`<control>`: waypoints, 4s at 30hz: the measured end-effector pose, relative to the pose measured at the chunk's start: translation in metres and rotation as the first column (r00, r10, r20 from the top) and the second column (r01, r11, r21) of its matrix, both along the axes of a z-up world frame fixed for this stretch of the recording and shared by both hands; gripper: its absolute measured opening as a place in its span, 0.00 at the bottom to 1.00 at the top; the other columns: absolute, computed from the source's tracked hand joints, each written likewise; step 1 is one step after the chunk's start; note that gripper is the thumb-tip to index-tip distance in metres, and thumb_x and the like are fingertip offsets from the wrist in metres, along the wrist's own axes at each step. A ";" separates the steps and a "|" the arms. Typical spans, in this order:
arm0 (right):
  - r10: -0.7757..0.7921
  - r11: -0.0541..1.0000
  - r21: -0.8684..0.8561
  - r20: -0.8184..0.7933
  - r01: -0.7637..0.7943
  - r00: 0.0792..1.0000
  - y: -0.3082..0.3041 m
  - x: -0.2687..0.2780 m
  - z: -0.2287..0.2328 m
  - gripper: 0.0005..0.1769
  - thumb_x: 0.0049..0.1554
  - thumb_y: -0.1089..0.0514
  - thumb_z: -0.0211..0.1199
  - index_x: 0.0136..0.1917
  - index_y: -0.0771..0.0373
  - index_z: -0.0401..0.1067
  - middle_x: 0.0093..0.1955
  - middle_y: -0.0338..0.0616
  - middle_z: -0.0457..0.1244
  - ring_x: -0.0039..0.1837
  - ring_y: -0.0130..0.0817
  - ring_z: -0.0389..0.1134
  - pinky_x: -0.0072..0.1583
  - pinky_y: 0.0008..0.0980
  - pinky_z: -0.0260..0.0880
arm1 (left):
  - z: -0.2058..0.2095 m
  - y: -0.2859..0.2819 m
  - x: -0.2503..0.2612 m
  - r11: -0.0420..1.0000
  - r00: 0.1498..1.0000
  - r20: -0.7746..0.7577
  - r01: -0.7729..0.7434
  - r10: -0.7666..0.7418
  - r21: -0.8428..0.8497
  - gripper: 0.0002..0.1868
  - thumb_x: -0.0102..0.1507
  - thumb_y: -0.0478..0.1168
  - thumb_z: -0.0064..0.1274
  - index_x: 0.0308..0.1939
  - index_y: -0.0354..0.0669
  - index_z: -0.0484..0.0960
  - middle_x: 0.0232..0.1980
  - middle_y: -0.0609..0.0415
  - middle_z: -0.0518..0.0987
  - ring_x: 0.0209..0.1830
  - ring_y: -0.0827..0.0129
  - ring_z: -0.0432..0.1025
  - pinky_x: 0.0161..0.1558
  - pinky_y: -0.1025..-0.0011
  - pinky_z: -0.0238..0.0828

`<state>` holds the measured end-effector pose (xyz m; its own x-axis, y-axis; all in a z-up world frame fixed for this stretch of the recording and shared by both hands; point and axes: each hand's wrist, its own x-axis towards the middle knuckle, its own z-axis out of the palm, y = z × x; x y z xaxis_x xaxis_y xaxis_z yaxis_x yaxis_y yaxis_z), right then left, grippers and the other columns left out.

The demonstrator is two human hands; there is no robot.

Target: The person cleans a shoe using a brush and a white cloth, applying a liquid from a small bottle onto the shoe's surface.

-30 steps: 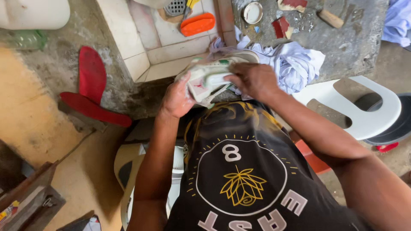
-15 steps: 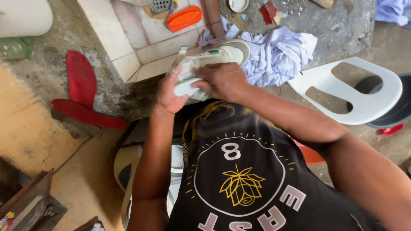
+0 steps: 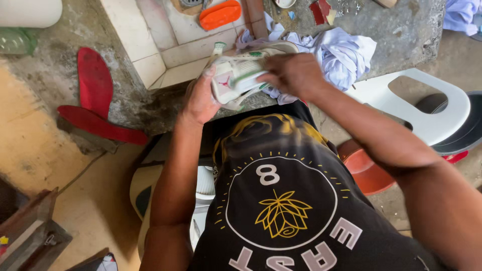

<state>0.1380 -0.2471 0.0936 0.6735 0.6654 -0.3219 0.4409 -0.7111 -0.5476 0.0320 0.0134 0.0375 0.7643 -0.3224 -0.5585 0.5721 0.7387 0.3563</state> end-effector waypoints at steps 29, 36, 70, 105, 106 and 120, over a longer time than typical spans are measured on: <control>-0.285 0.958 -0.035 -0.035 0.284 0.958 -0.074 0.007 -0.028 0.24 0.58 0.36 0.72 0.42 0.59 0.77 0.32 0.41 0.68 0.29 0.35 0.67 0.35 0.38 0.66 | 0.018 -0.015 0.009 0.970 1.000 0.016 0.014 -0.018 0.242 0.32 0.73 0.56 0.48 0.72 0.35 0.65 0.68 0.48 0.72 0.68 0.59 0.69 0.69 0.56 0.69; -0.049 0.928 0.373 0.080 0.015 0.996 0.021 -0.023 -0.020 0.25 0.60 0.36 0.68 0.52 0.60 0.78 0.41 0.44 0.70 0.42 0.49 0.72 0.44 0.44 0.69 | 0.022 -0.004 0.016 0.998 0.999 0.043 0.025 -0.022 -0.062 0.35 0.75 0.61 0.44 0.73 0.36 0.69 0.68 0.45 0.75 0.66 0.57 0.71 0.68 0.59 0.69; 0.121 0.945 0.271 0.232 -0.183 0.965 0.018 -0.015 -0.036 0.27 0.62 0.30 0.63 0.53 0.54 0.78 0.46 0.42 0.71 0.43 0.43 0.73 0.42 0.40 0.72 | 0.017 -0.010 0.018 0.993 0.994 0.037 0.101 -0.104 0.058 0.37 0.74 0.62 0.38 0.74 0.35 0.65 0.71 0.45 0.73 0.69 0.58 0.70 0.70 0.59 0.68; -0.165 0.890 0.382 -0.241 0.250 0.956 0.012 -0.014 -0.017 0.25 0.61 0.40 0.71 0.35 0.63 0.75 0.29 0.47 0.62 0.30 0.44 0.61 0.38 0.40 0.63 | -0.043 -0.012 -0.041 0.696 0.868 0.049 0.361 -0.494 0.621 0.18 0.68 0.34 0.50 0.62 0.31 0.76 0.54 0.55 0.78 0.54 0.73 0.71 0.59 0.73 0.69; -0.177 0.922 0.315 -0.178 0.227 0.968 -0.002 -0.016 -0.016 0.24 0.60 0.40 0.72 0.36 0.62 0.76 0.28 0.47 0.63 0.29 0.44 0.62 0.37 0.40 0.63 | -0.042 -0.012 -0.039 0.779 0.899 0.045 0.350 -0.435 0.521 0.19 0.67 0.34 0.49 0.63 0.32 0.75 0.56 0.56 0.78 0.55 0.73 0.71 0.59 0.73 0.70; -0.181 0.983 0.038 0.028 0.180 0.983 -0.044 -0.013 -0.002 0.27 0.55 0.35 0.73 0.35 0.60 0.75 0.24 0.44 0.63 0.28 0.44 0.64 0.34 0.40 0.62 | -0.018 -0.014 -0.045 0.582 0.839 -0.006 0.383 -0.545 0.717 0.19 0.67 0.35 0.48 0.62 0.31 0.77 0.57 0.52 0.79 0.57 0.69 0.70 0.62 0.72 0.66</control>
